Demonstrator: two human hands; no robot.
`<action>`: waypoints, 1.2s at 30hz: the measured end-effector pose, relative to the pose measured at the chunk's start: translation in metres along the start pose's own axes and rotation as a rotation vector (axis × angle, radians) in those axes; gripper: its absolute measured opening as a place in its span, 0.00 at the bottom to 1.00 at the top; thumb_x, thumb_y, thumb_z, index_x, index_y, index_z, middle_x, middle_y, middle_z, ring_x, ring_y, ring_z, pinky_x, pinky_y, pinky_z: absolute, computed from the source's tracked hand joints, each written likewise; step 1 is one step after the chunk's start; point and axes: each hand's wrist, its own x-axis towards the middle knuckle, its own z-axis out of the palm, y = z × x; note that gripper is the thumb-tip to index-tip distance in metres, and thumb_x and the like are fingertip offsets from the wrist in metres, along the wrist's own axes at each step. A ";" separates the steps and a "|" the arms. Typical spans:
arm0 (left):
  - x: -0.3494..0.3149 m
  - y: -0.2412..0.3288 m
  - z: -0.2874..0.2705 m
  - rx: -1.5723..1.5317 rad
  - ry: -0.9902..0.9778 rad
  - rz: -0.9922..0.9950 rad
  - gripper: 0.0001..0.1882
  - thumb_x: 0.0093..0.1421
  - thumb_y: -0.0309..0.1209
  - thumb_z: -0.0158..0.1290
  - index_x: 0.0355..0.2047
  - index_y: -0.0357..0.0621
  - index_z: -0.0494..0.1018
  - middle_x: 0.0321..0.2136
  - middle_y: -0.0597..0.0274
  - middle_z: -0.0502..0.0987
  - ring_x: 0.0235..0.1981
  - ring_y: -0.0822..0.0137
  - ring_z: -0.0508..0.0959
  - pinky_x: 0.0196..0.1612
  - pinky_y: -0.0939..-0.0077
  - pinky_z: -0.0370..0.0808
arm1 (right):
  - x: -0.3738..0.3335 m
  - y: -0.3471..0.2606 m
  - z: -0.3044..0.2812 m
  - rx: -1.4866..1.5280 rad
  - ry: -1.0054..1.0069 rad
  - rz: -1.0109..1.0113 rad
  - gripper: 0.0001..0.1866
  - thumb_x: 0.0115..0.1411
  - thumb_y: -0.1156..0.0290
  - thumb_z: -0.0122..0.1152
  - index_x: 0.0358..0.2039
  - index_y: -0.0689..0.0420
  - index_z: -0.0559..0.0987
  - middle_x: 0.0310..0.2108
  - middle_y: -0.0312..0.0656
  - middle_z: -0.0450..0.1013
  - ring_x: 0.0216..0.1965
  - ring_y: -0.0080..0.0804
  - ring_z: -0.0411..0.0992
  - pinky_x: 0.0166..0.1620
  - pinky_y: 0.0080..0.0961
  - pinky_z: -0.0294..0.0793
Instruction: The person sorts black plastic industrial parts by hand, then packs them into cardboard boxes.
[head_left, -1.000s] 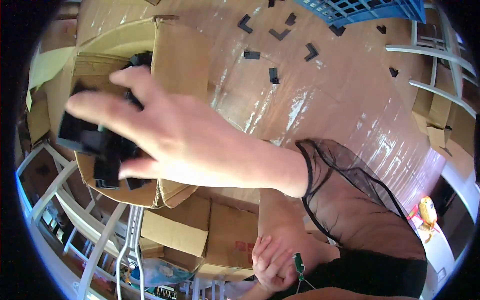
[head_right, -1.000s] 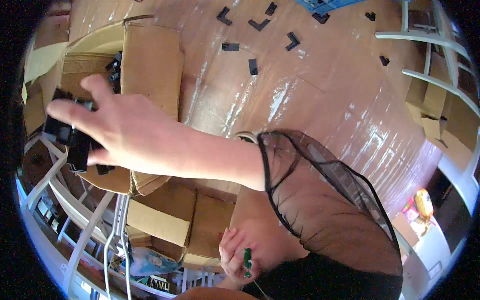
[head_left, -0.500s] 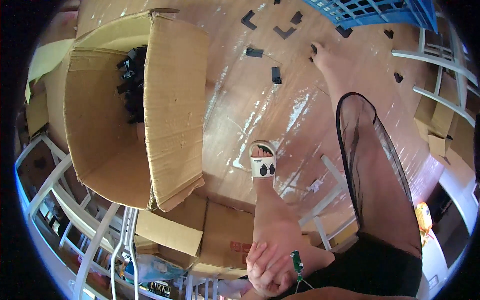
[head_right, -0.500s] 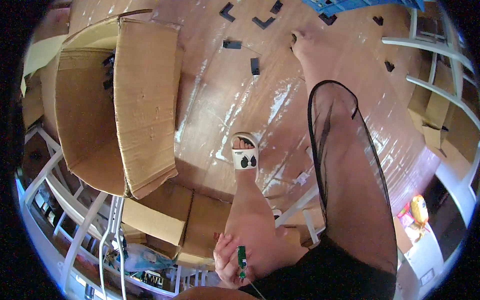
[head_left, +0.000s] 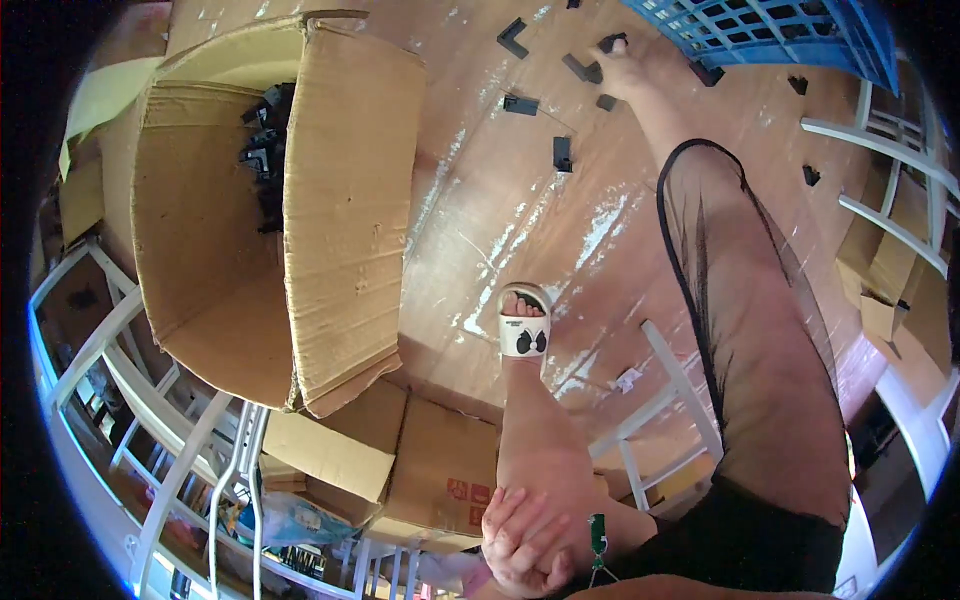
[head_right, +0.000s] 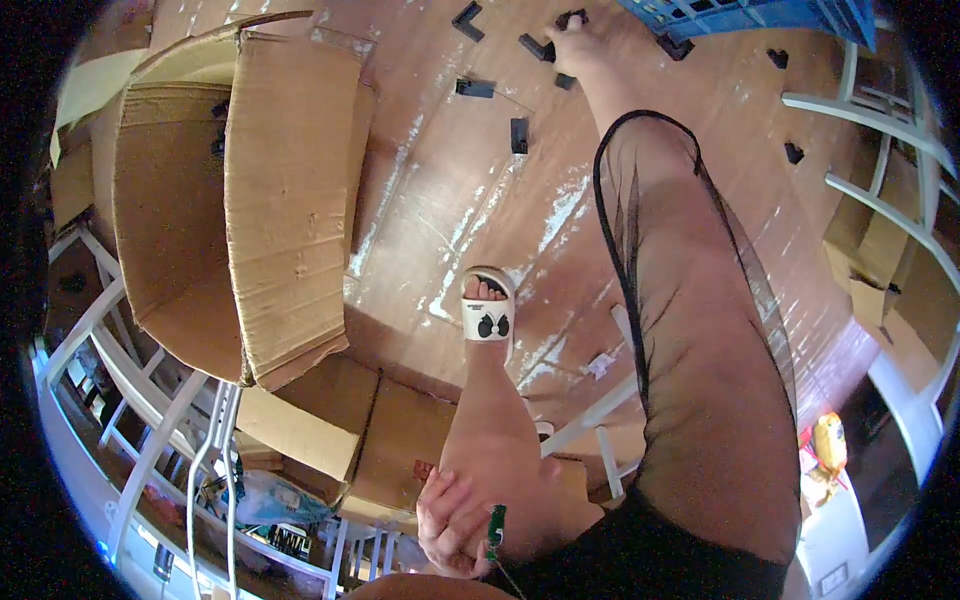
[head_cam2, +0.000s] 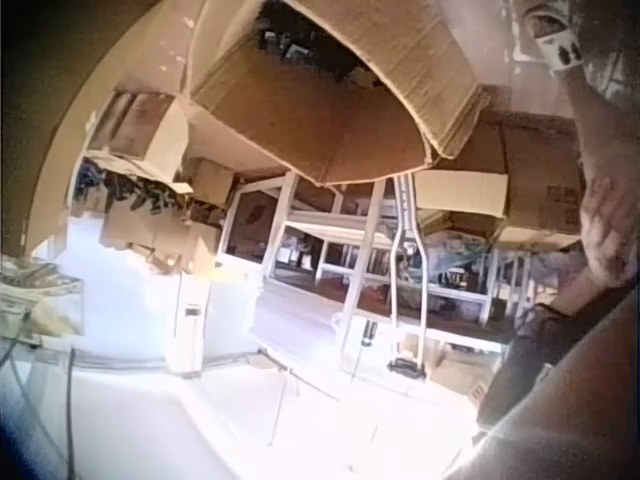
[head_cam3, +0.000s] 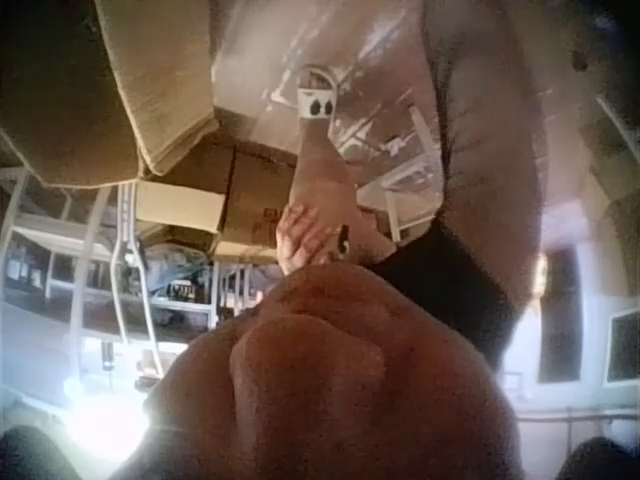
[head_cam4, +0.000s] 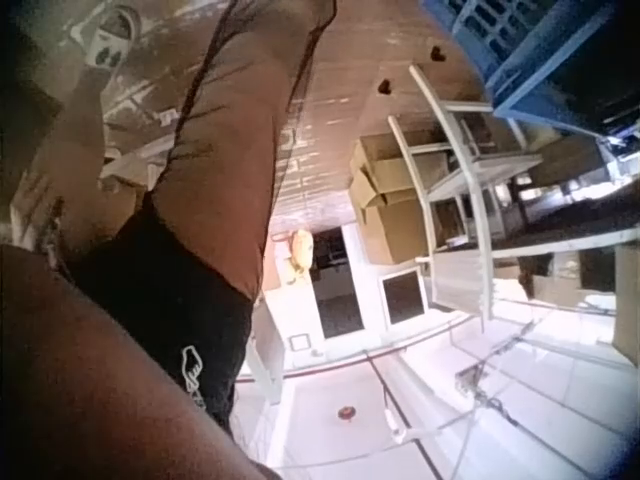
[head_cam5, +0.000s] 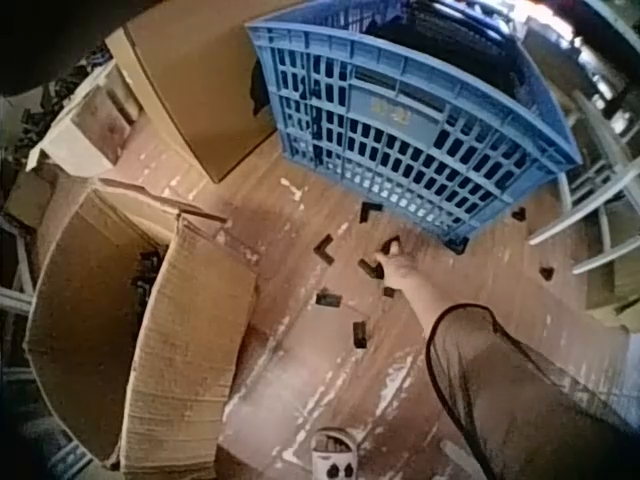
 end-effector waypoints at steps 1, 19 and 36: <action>0.001 0.001 0.001 -0.004 -0.004 0.004 0.16 0.51 0.42 0.55 0.35 0.47 0.80 0.44 0.50 0.75 0.51 0.45 0.71 0.56 0.43 0.66 | 0.000 0.001 0.006 -0.003 0.035 -0.065 0.36 0.50 0.69 0.66 0.59 0.41 0.64 0.59 0.54 0.57 0.55 0.52 0.66 0.53 0.39 0.70; -0.004 -0.008 -0.004 -0.024 -0.030 0.069 0.15 0.51 0.38 0.53 0.36 0.44 0.79 0.44 0.46 0.75 0.50 0.41 0.71 0.56 0.40 0.65 | -0.241 -0.252 -0.208 1.346 0.739 -0.865 0.26 0.48 0.51 0.70 0.36 0.60 0.75 0.32 0.47 0.73 0.33 0.45 0.74 0.33 0.35 0.74; -0.008 -0.013 0.001 -0.056 0.044 0.054 0.16 0.52 0.44 0.56 0.32 0.45 0.77 0.43 0.49 0.76 0.50 0.44 0.72 0.57 0.42 0.65 | 0.019 -0.050 0.035 0.851 0.378 0.250 0.15 0.51 0.76 0.57 0.41 0.52 0.80 0.55 0.53 0.63 0.55 0.46 0.64 0.59 0.33 0.62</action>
